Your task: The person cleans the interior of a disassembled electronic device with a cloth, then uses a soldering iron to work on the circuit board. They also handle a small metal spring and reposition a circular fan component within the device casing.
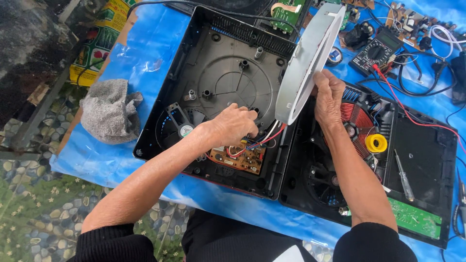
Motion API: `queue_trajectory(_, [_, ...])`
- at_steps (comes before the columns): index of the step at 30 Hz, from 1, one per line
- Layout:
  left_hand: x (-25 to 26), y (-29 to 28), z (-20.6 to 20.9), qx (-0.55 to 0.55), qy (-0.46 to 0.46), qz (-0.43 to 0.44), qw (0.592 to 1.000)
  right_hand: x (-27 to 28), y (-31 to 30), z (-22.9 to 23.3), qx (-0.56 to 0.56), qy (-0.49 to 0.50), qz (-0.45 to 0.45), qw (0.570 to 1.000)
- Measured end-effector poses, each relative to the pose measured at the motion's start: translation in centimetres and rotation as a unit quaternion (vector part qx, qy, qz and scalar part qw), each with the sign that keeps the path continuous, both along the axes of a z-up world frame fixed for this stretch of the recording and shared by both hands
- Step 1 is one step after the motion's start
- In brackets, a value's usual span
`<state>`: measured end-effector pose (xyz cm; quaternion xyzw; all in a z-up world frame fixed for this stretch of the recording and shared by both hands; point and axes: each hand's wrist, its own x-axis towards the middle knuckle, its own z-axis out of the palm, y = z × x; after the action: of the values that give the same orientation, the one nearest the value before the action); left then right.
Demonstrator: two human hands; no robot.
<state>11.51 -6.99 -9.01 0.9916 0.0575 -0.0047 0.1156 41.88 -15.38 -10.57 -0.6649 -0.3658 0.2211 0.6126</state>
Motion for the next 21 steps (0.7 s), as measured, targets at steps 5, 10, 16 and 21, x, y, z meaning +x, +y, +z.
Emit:
queue_trajectory(5, [-0.2, 0.1, 1.3, 0.007, 0.012, -0.011, 1.000, 0.2, 0.0, -0.2, -0.007, -0.002, -0.003, 1.000])
queue_trajectory(10, [0.3, 0.8, 0.6, -0.016, 0.016, -0.015, 1.000, -0.1, 0.1, 0.0, -0.004, 0.000, -0.007, 1.000])
queue_trajectory(16, [-0.2, 1.1, 3.5, -0.140, -0.032, 0.014, 0.990, 0.1, 0.2, -0.3, -0.013, -0.006, -0.008, 1.000])
queue_trajectory(21, [-1.2, 0.8, 7.5, -0.303, -0.098, 0.117, 0.941, -0.3, 0.2, -0.1, 0.001, -0.001, -0.008, 1.000])
